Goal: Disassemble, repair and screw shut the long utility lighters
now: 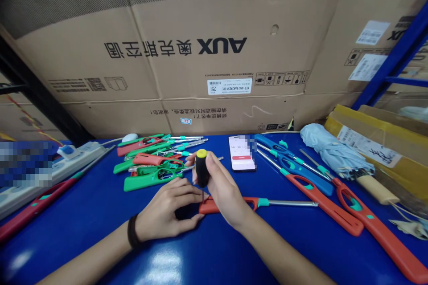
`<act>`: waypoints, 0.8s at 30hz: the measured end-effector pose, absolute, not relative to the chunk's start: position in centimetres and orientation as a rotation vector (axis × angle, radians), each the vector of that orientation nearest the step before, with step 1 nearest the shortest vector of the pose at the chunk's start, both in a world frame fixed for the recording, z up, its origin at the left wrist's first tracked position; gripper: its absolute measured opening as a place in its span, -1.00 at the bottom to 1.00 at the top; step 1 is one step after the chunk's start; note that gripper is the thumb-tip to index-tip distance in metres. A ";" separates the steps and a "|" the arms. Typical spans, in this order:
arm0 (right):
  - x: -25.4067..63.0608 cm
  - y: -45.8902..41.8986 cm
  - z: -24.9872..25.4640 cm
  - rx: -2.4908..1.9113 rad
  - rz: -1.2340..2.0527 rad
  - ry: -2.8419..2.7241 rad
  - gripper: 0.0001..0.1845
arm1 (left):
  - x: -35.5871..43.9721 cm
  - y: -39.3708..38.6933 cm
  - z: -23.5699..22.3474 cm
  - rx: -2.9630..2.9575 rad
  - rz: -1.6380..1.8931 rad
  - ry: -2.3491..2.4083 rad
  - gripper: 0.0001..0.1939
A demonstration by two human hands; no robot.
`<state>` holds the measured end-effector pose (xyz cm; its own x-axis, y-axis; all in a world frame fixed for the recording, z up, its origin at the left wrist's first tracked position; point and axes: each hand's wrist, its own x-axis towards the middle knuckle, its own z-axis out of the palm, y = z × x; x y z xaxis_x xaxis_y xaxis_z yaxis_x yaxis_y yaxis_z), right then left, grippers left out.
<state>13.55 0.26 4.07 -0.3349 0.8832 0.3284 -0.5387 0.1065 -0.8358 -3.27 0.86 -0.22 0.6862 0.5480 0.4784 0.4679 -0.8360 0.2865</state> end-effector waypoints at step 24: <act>13.9 0.2 4.1 -0.424 1.378 -1.237 -0.75 | -3.3 0.7 -0.1 2.745 0.818 0.872 -0.78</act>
<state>13.94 0.17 4.06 -0.2567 0.8788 0.4022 -0.4942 0.2382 -0.8361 -3.30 0.70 -0.12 0.6830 0.5712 0.4553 0.4910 -0.8205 0.2928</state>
